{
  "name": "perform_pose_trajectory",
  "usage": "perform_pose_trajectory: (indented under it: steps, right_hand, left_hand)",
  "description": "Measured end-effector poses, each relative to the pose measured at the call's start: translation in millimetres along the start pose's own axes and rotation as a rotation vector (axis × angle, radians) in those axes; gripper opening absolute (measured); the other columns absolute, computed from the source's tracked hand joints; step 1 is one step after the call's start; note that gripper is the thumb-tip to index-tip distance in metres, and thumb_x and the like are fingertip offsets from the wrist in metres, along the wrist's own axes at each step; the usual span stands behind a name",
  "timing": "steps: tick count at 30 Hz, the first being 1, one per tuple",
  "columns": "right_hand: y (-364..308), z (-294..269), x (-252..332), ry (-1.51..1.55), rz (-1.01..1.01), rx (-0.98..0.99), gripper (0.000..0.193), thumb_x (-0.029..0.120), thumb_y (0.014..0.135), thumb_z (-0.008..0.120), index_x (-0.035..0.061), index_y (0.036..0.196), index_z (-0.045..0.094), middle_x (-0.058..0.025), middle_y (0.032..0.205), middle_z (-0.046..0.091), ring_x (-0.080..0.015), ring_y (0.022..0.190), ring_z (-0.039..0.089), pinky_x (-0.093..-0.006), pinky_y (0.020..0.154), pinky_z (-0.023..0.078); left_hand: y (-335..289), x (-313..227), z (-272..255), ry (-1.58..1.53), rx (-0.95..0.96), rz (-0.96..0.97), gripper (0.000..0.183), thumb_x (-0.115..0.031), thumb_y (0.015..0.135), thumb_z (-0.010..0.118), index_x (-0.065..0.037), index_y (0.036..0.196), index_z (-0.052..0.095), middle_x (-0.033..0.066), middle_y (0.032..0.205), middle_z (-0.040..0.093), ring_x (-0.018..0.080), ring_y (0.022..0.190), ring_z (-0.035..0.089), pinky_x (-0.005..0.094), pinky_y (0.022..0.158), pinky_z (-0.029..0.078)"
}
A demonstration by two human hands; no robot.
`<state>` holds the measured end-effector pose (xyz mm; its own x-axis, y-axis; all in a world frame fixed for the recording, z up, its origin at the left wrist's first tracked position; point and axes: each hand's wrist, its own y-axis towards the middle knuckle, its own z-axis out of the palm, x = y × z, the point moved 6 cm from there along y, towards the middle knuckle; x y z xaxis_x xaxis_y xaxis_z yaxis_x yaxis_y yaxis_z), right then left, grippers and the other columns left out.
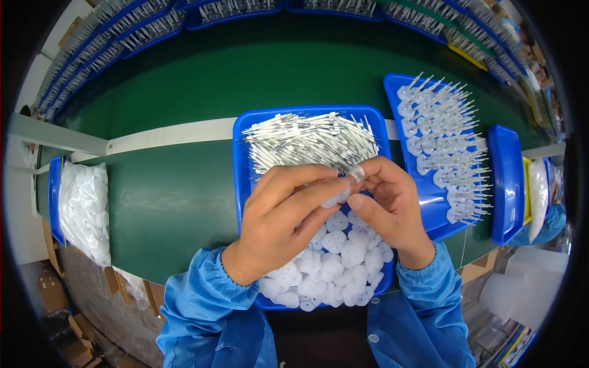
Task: The person repeatedly picks a white plastic base and a cotton-tipped stick, inserts the stick into the base, and places the assembled swab into a blue tray. The process continues until the tray is full, then the person lifts the tray to show the completed batch.
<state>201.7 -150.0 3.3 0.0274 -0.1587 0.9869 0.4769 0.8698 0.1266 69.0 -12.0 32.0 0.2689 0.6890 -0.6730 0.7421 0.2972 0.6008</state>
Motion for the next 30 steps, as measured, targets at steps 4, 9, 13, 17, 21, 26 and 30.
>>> perform_pose_trajectory:
  steps: [4, 9, 13, 17, 21, 26, 30]
  right_hand:
    - [0.4, 4.1, -0.8, 0.072, 0.033, -0.011, 0.032, -0.006, 0.098, 0.078, 0.0006, 0.125, 0.064, -0.0060, 0.111, 0.074, -0.0127, 0.104, 0.072, -0.0309, 0.093, 0.059]
    - [0.2, 3.0, 0.3, -0.023, -0.009, -0.025, 0.033, -0.007, 0.097, 0.079, 0.0006, 0.125, 0.063, -0.0067, 0.111, 0.074, -0.0134, 0.104, 0.074, -0.0313, 0.094, 0.060]
    - [-1.0, 0.5, 1.8, -0.001, 0.069, -0.088, 0.027, -0.002, 0.099, 0.080, -0.0011, 0.122, 0.065, -0.0069, 0.105, 0.077, -0.0145, 0.097, 0.076, -0.0318, 0.089, 0.061]
    - [-0.9, -9.9, -4.2, 0.069, 0.221, -0.171, 0.016, 0.004, 0.100, 0.080, -0.0004, 0.112, 0.071, -0.0079, 0.095, 0.081, -0.0154, 0.089, 0.078, -0.0306, 0.084, 0.061]
    - [7.4, 17.2, 34.1, -0.878, -0.232, -0.126, 0.006, 0.002, 0.091, 0.078, 0.0072, 0.092, 0.075, -0.0076, 0.089, 0.079, -0.0241, 0.082, 0.077, -0.0349, 0.076, 0.060]
    - [27.7, 69.3, 11.2, -1.563, -0.472, 0.241, 0.006, 0.012, 0.079, 0.070, 0.0108, 0.085, 0.070, -0.0043, 0.084, 0.066, -0.0225, 0.083, 0.066, -0.0380, 0.075, 0.052]
    - [35.0, 58.5, 4.0, -1.615, -0.407, 0.195, 0.010, 0.010, 0.078, 0.072, 0.0100, 0.088, 0.070, -0.0059, 0.085, 0.067, -0.0253, 0.084, 0.068, -0.0408, 0.079, 0.052]
  left_hand:
    - [1.7, -2.3, -0.9, 0.004, -0.033, 0.010, 0.043, -0.001, 0.081, 0.091, -0.012, 0.122, 0.084, 0.0051, 0.121, 0.077, 0.0240, 0.097, 0.072, 0.0349, 0.081, 0.059]
    - [0.7, -2.4, -0.9, 0.011, 0.016, 0.019, 0.050, 0.006, 0.075, 0.093, -0.006, 0.122, 0.081, 0.0110, 0.124, 0.076, 0.0281, 0.106, 0.075, 0.0364, 0.086, 0.061]
    - [0.2, -4.3, 0.5, 0.006, 0.043, 0.027, 0.053, 0.006, 0.072, 0.094, -0.006, 0.122, 0.081, 0.0117, 0.127, 0.076, 0.0294, 0.107, 0.075, 0.0376, 0.087, 0.061]
    - [1.1, -2.3, -5.4, 0.000, 0.055, 0.026, 0.048, 0.000, 0.078, 0.090, -0.006, 0.126, 0.081, 0.0138, 0.127, 0.076, 0.0292, 0.108, 0.075, 0.0393, 0.089, 0.062]
    - [8.6, 27.8, -40.9, -0.235, -0.233, -0.153, 0.036, -0.002, 0.097, 0.080, -0.003, 0.133, 0.080, 0.0122, 0.125, 0.074, 0.0206, 0.102, 0.073, 0.0316, 0.082, 0.064]
    - [-7.7, 66.0, -44.5, -0.630, -0.351, -0.497, 0.029, -0.008, 0.111, 0.069, 0.003, 0.137, 0.075, 0.0102, 0.121, 0.072, 0.0159, 0.103, 0.073, 0.0295, 0.083, 0.064]
    - [-3.9, 62.5, -33.7, -0.581, -0.282, -0.562, 0.033, 0.000, 0.109, 0.069, 0.001, 0.141, 0.073, 0.0061, 0.116, 0.068, 0.0104, 0.091, 0.067, 0.0248, 0.083, 0.059]
